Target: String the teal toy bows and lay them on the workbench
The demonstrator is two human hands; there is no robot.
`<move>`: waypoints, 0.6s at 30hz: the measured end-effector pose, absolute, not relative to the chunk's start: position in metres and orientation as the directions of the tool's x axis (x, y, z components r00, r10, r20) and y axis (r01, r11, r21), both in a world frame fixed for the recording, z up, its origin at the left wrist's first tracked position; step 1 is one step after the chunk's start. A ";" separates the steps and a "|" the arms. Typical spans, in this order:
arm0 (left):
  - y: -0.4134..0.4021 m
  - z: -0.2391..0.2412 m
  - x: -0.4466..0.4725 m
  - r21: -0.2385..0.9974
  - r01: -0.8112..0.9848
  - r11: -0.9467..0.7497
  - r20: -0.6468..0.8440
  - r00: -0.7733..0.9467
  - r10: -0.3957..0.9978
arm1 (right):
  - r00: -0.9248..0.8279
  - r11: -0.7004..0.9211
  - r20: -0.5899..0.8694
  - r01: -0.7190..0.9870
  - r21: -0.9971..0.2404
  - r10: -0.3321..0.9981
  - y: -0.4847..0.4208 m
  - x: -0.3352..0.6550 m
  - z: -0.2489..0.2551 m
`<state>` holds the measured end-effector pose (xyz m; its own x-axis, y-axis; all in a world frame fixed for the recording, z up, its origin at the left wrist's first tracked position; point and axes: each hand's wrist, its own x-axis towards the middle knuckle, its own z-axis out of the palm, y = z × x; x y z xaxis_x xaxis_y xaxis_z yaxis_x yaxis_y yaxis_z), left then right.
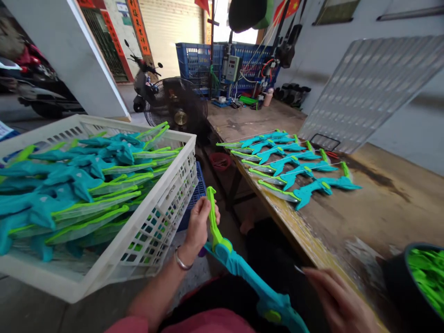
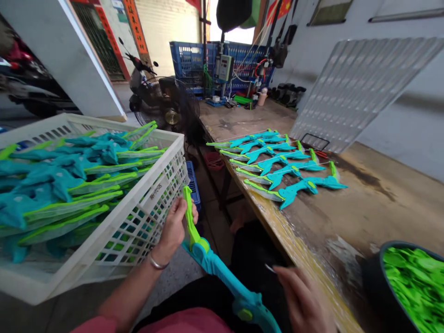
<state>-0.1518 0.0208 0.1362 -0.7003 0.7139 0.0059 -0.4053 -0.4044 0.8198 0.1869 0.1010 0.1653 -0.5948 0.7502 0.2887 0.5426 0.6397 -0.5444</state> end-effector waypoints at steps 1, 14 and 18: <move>0.016 0.137 -0.145 0.838 -0.396 -0.377 0.012 -0.676 0.737 | -0.608 0.656 0.317 0.481 -0.582 0.727 0.099 0.165 0.177; -0.021 0.153 -0.106 0.771 -0.493 -0.402 0.046 -0.587 0.808 | -0.686 0.780 0.564 0.009 -0.626 0.460 0.060 -0.005 0.229; -0.021 0.153 -0.110 0.732 -0.535 -0.423 0.071 -0.557 0.828 | -0.770 0.827 0.529 -0.003 -0.562 0.357 0.050 -0.005 0.226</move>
<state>-0.1097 -0.0213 0.1530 -0.5569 0.8275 0.0709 -0.5350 -0.4227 0.7315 -0.0054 0.0497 0.2261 -0.7699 0.3571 0.5289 -0.0027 0.8269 -0.5623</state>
